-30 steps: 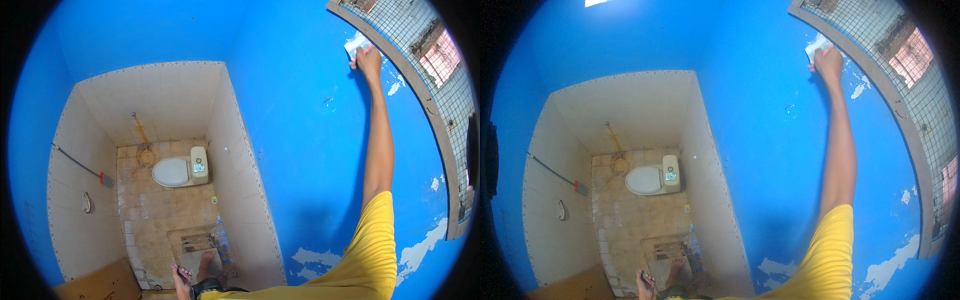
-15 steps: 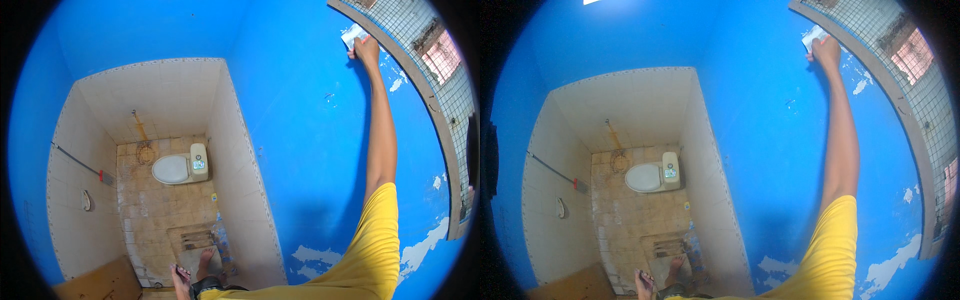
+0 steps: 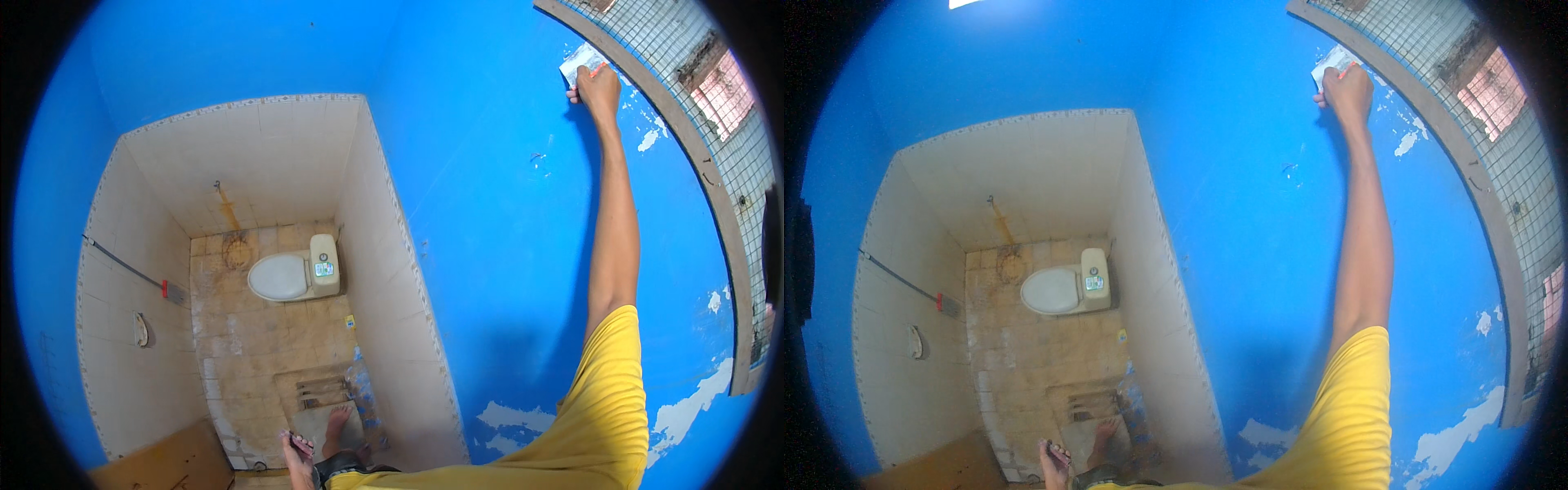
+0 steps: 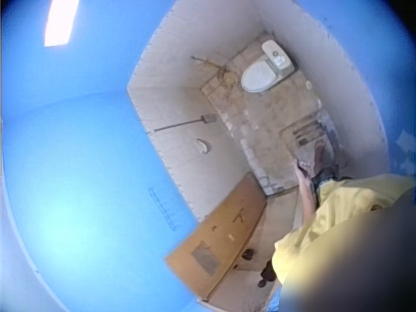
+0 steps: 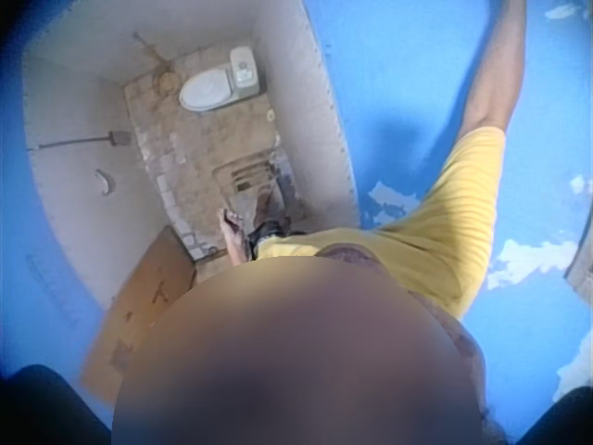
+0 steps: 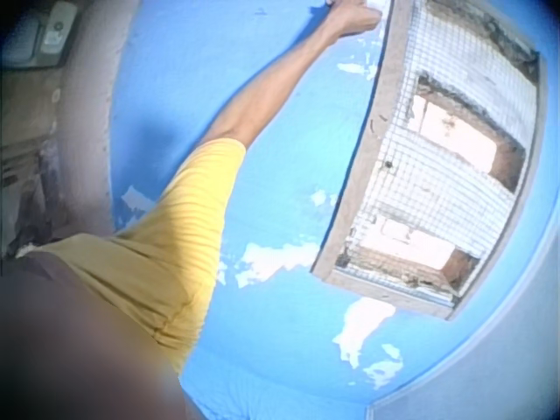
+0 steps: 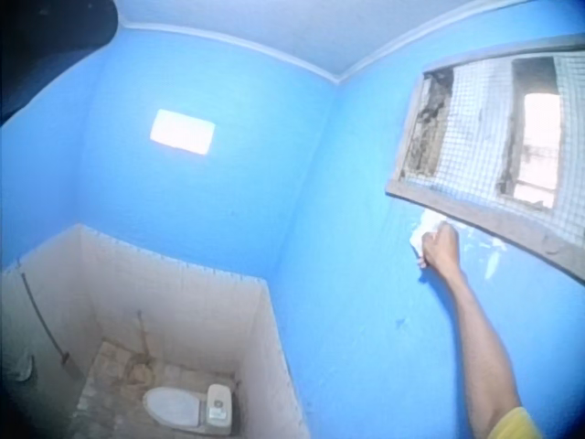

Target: The person applies white wall compound to a blue wall using a putty knife and a tube of compound. They repeatedly squeeze compound onto the knife and spread it over patches on the wall, working near a window and a toilet.

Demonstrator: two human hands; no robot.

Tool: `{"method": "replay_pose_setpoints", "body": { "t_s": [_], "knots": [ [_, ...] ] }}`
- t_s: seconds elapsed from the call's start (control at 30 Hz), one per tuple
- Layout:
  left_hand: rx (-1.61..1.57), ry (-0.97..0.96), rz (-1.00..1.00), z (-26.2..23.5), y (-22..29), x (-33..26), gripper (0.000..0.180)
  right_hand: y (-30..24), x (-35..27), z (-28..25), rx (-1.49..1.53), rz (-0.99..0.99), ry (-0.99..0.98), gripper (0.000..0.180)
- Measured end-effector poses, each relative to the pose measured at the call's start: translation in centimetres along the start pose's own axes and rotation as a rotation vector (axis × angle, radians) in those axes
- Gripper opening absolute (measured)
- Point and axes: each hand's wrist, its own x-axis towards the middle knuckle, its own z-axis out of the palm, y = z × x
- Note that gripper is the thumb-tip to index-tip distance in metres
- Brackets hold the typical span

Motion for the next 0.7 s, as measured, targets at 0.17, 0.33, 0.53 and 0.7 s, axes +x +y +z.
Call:
{"method": "replay_pose_setpoints", "body": {
  "t_s": [0.17,0.33,0.53,0.7],
  "knots": [
    [-0.043,0.029,-0.091,-1.0,-0.7,0.5,0.023,1.1,-1.2,-0.4,0.009,0.033,0.015,0.026],
    [-0.041,0.039,-0.026,-1.9,-0.8,1.2,0.024,-0.2,1.5,1.6,0.012,-0.033,0.029,0.024],
    [-0.002,-0.012,-0.09,0.0,0.2,-0.4,0.027,1.0,0.6,0.7,0.001,0.1,0.058,0.024],
    [0.052,0.051,-0.095,1.5,1.1,-1.6,0.038,-0.1,1.9,1.7,0.013,-0.08,0.084,0.024]
  ]
}}
